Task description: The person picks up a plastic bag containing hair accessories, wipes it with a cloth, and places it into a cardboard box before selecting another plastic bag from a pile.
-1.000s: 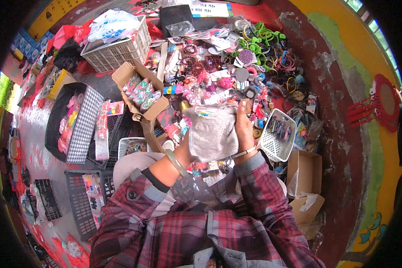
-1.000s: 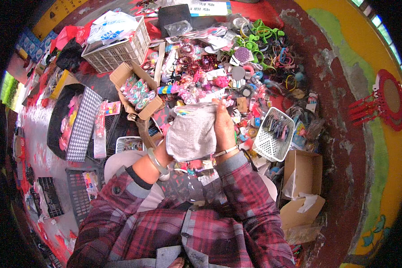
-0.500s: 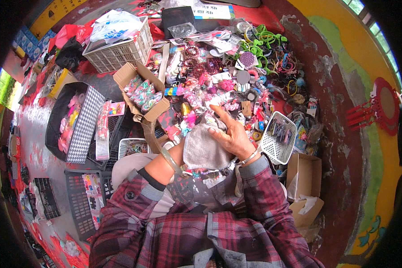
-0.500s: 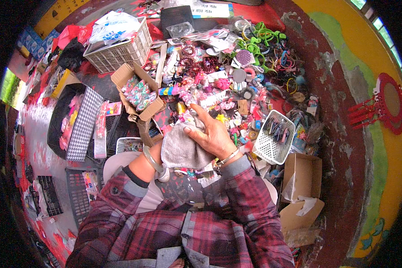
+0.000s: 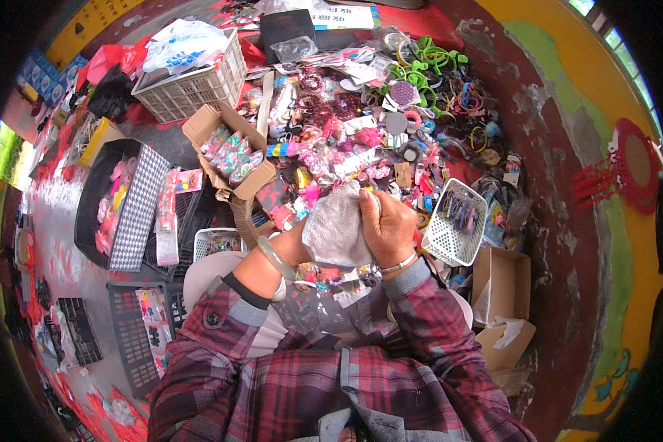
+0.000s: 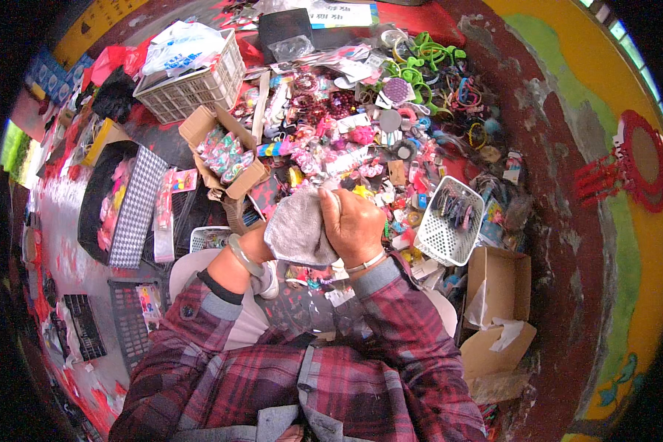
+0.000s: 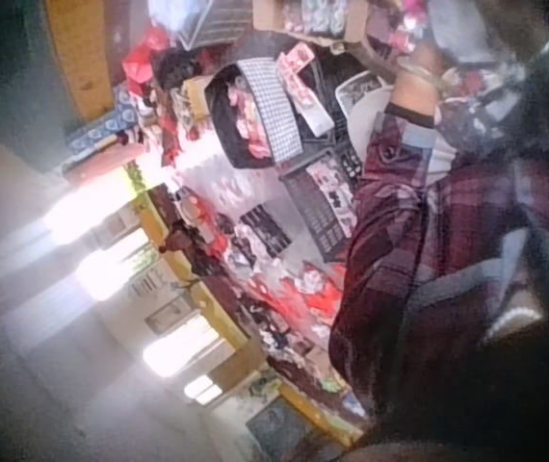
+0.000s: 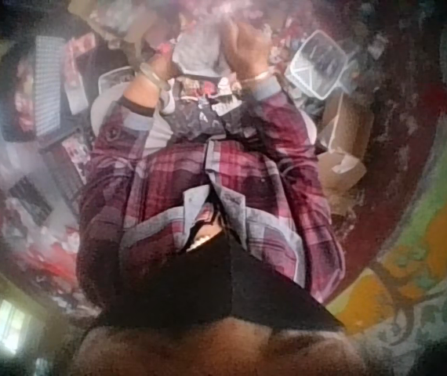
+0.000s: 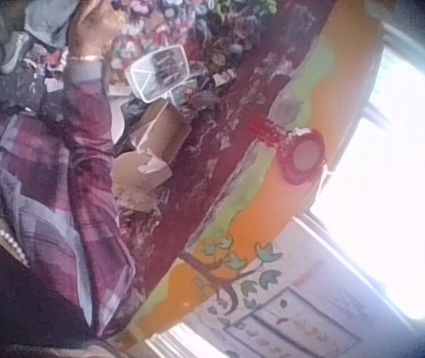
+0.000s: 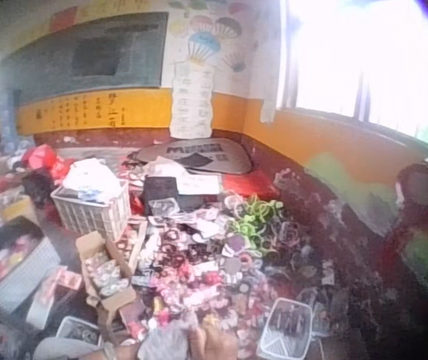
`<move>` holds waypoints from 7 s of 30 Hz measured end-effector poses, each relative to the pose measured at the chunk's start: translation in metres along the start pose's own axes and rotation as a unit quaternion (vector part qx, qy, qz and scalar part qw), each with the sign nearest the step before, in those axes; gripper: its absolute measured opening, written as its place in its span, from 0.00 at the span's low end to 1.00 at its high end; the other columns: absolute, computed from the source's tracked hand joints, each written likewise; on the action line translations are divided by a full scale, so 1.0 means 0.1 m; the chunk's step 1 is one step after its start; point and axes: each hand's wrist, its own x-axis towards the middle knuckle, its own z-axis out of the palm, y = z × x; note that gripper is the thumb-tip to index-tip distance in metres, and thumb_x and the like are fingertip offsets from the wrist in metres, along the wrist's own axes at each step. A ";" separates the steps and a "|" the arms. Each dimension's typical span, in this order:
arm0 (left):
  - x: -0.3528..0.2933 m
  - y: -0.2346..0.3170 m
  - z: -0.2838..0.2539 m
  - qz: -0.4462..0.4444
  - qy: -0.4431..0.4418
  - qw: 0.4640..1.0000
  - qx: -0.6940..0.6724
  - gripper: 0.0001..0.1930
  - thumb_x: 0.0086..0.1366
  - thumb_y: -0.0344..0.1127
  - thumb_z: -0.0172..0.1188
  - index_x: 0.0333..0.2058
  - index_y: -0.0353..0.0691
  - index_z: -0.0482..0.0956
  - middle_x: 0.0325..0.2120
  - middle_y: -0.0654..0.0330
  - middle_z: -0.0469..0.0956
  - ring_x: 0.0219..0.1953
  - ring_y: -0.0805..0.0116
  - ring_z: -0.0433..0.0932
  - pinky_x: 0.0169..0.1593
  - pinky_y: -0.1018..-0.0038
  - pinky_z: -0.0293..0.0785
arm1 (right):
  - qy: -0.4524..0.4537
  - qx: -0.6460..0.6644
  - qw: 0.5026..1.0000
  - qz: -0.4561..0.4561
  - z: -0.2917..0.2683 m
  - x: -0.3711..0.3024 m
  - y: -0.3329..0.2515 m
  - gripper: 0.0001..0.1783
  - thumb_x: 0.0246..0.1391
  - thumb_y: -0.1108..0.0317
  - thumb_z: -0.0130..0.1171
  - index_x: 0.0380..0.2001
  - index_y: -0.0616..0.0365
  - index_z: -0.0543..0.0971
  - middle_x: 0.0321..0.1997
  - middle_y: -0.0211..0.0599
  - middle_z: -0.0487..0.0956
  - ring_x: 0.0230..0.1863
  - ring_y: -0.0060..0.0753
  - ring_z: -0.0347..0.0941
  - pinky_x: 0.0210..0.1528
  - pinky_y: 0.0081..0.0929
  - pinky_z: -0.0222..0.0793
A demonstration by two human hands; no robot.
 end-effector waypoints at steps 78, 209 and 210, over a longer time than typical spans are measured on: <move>0.47 0.31 0.00 -0.302 0.328 0.543 -0.712 0.27 0.57 0.45 0.61 0.52 0.39 0.67 0.48 0.61 0.72 0.52 0.66 0.69 0.58 0.67 0.61 | 0.116 0.276 0.952 0.057 0.19 0.02 0.21 0.09 0.55 0.73 0.54 0.40 0.62 0.76 0.39 0.32 0.78 0.41 0.23 0.71 0.43 0.23 0.66; 0.29 0.04 -0.57 -0.295 0.493 0.490 -0.655 0.29 0.58 0.55 0.55 0.52 0.41 0.67 0.46 0.59 0.73 0.48 0.59 0.72 0.53 0.58 0.67 | -0.047 0.516 0.835 0.184 -0.17 0.17 0.14 0.33 0.63 0.46 0.35 0.55 0.66 0.64 0.54 0.44 0.70 0.54 0.37 0.68 0.57 0.32 0.62; 0.29 0.07 -0.59 -0.301 0.484 0.489 -0.661 0.30 0.59 0.58 0.52 0.52 0.42 0.67 0.46 0.59 0.73 0.48 0.59 0.72 0.53 0.59 0.67 | -0.021 0.576 0.797 0.181 -0.25 0.19 0.14 0.38 0.61 0.40 0.31 0.55 0.66 0.64 0.55 0.45 0.69 0.55 0.40 0.67 0.59 0.34 0.61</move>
